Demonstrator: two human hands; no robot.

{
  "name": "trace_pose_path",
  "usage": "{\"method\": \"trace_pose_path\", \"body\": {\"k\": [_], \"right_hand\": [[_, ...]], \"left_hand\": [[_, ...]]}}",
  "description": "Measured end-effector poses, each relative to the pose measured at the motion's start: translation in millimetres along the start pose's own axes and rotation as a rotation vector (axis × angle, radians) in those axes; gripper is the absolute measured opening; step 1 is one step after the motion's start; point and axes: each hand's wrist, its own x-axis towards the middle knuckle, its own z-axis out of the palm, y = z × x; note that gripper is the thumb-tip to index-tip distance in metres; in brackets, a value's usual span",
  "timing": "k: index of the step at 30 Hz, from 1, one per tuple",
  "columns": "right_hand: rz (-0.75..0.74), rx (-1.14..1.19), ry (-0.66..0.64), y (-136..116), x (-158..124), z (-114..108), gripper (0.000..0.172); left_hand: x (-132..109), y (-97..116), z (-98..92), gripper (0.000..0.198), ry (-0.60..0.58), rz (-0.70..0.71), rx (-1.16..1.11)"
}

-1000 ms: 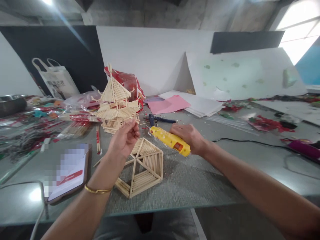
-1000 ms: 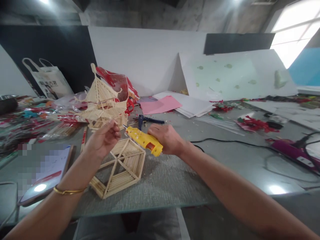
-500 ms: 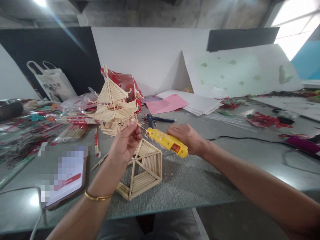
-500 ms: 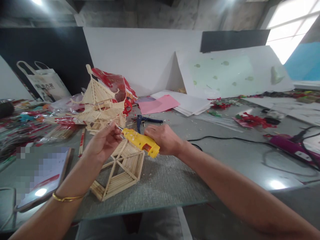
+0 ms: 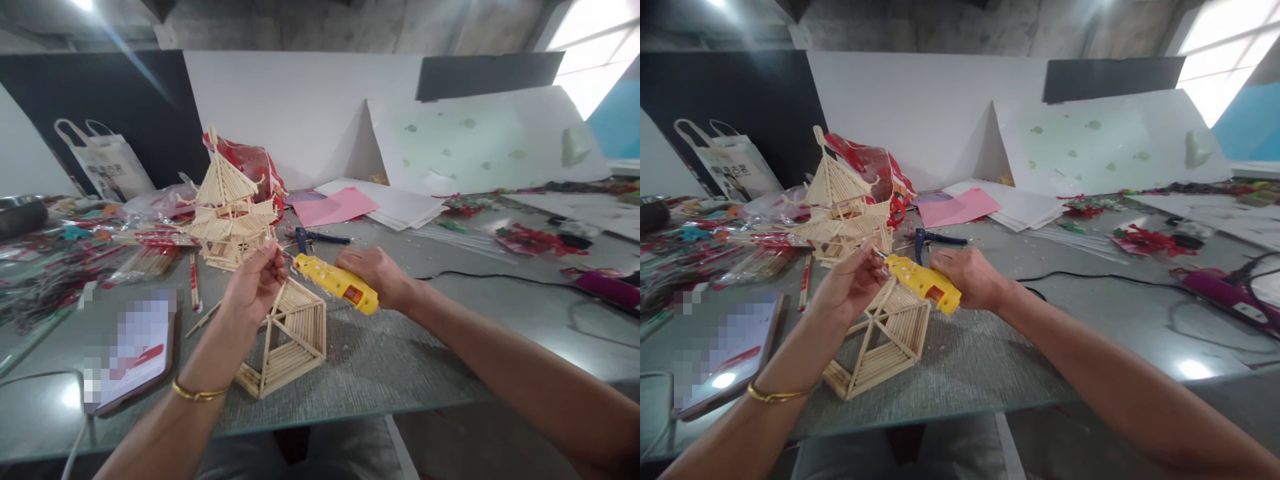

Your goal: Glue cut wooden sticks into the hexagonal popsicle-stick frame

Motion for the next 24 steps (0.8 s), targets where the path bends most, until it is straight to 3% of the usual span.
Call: {"method": "trace_pose_path", "body": {"k": [8,15,18,21,24], "right_hand": [[0.044,0.001,-0.052,-1.4,1.2,-2.0,0.016],[0.031,-0.010,-0.019,-1.6,0.5,-2.0,0.013],[0.094,-0.054,-0.007,4.3,-1.8,1.0,0.012],[0.273,-0.203,-0.084,17.6,-5.8,6.4,0.013],[0.518,-0.365,-0.227,38.0,-13.2,12.2,0.017]], "left_hand": [[-0.7,0.0,-0.2,0.009,-0.004,-0.023,-0.042],[-2.3,0.4,2.4,0.008,0.012,-0.038,-0.036],[-2.5,0.1,1.0,0.008,-0.013,-0.035,0.008],[-2.6,1.1,-2.1,0.013,-0.077,0.012,0.224],[-5.3,6.3,-4.2,0.013,-0.108,0.152,0.691]]}}
